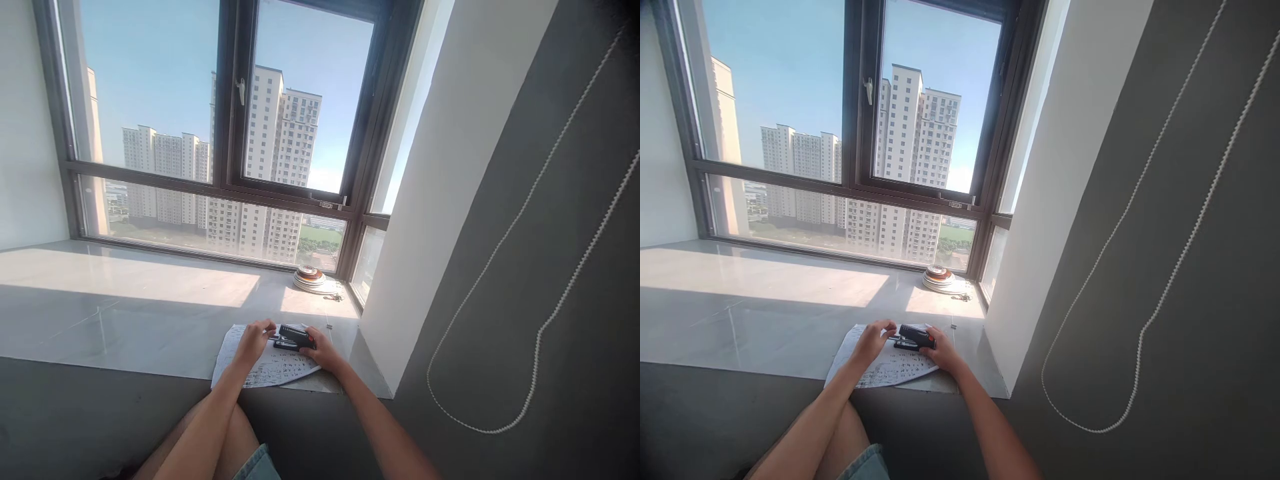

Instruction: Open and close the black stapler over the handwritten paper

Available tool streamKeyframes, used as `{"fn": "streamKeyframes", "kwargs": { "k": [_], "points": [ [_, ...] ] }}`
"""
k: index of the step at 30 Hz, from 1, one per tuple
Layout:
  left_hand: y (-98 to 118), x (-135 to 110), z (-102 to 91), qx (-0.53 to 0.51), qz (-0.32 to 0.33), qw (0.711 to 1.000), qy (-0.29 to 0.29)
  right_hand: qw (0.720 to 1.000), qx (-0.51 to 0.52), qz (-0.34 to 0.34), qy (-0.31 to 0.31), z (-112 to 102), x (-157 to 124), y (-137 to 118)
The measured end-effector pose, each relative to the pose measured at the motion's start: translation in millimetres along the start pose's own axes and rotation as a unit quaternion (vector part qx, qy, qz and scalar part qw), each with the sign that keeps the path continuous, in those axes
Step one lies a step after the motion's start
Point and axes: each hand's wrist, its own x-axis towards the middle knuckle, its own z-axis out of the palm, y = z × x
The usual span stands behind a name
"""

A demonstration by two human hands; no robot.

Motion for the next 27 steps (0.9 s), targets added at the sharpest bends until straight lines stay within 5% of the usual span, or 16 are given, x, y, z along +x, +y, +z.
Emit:
{"fn": "streamKeyframes", "kwargs": {
  "k": [7, 14, 21, 27],
  "points": [
    [5, 3, -2.9, -0.095, 0.023, 0.995, 0.029, 1.000, 0.012, -0.007, -0.001, 0, 1, 9],
    [2, 1, 0.2, -0.058, 0.006, 0.998, -0.014, 1.000, 0.029, -0.006, 0.000, -2, 0, 5],
    [2, -5, 5.0, 0.008, -0.015, 1.000, -0.006, 1.000, 0.020, -0.001, 0.004, -2, 1, 6],
    [4, -3, 11.5, -0.057, 0.015, 0.998, 0.034, 0.999, 0.031, -0.002, 0.008, 0, 2, 12]
  ]
}}
